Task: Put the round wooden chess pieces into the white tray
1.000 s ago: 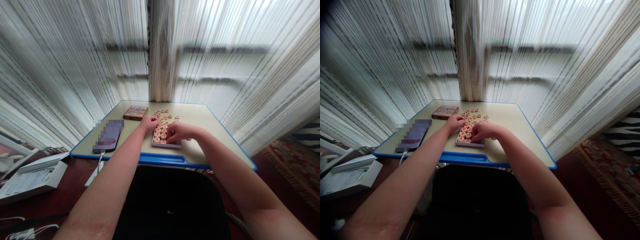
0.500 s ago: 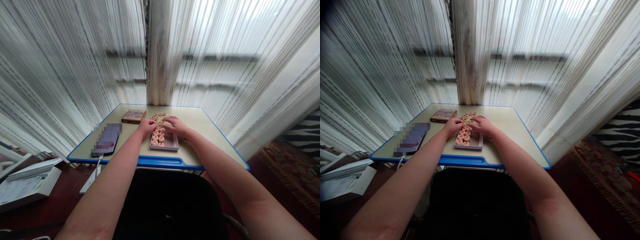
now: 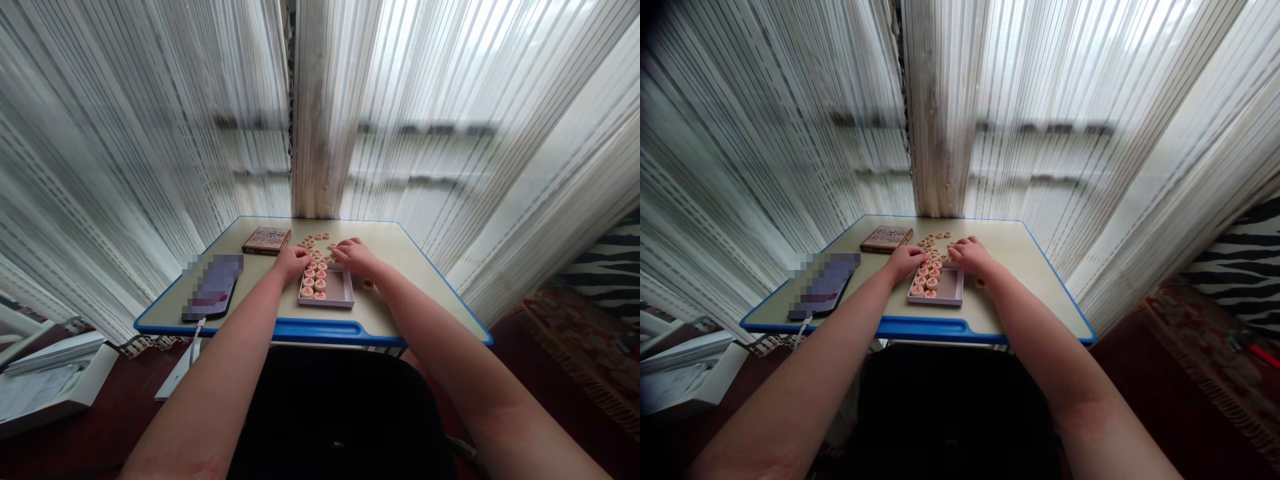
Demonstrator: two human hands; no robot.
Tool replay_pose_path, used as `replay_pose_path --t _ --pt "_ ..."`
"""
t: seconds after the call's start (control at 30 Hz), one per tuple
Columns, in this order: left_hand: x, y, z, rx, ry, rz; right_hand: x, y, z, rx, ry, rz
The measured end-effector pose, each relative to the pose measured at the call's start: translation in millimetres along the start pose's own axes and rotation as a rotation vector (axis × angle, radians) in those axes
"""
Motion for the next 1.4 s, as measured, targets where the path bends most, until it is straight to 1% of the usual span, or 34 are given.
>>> replay_pose_path --t 0.07,0.2,0.3,0.4,0.6,0.7,0.77,0.83,0.93,1.0,1.1,1.2,1.33,1.4 --pt "1 0 0.5 -0.007 0.005 -0.004 0 4 -1 -0.013 0.003 -0.027" --pt "1 0 1.8 -0.021 0.013 -0.008 1 17 -4 -0.047 -0.012 -0.175" --pt "1 -2 2.4 -0.039 0.014 -0.008 3 24 -3 -0.048 -0.011 -0.232" --pt "1 -2 2.9 -0.051 0.019 -0.015 4 28 -4 -0.048 -0.016 -0.259" --pt "2 -1 2.3 -0.059 0.004 -0.011 1 27 -9 -0.052 -0.049 -0.235" --pt "2 -1 2.2 -0.067 0.008 -0.002 1 27 -8 -0.073 -0.030 -0.264" --pt "1 0 2.3 -0.069 0.015 -0.005 2 27 -4 -0.103 0.021 -0.282" --pt "1 0 2.3 -0.072 0.020 -0.010 4 24 3 -0.166 0.110 -0.270" --pt "1 1 2.2 -0.082 0.020 -0.012 7 20 14 -0.327 0.249 -0.238" --pt "1 1 2.4 -0.087 0.020 -0.010 9 19 19 -0.432 0.316 -0.230" --pt "1 2 2.5 -0.091 0.019 -0.009 10 19 25 -0.523 0.384 -0.234" --pt "2 2 2.0 -0.093 0.019 -0.020 10 25 24 -0.586 0.386 -0.314" --pt "1 0 1.2 -0.097 0.019 -0.033 13 35 14 -0.753 0.283 -0.489" --pt "0 -1 1.0 -0.100 0.020 -0.036 14 36 9 -0.847 0.234 -0.544"
Point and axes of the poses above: each hand's wrist, its own x-axis away from the middle knuckle, its own z-axis out of the back of the hand, y = z × x, the point moved 7 cm from there along -x, towards the middle knuckle, and after that the axes turned 7 degrees about x, right-handed, at the moved point
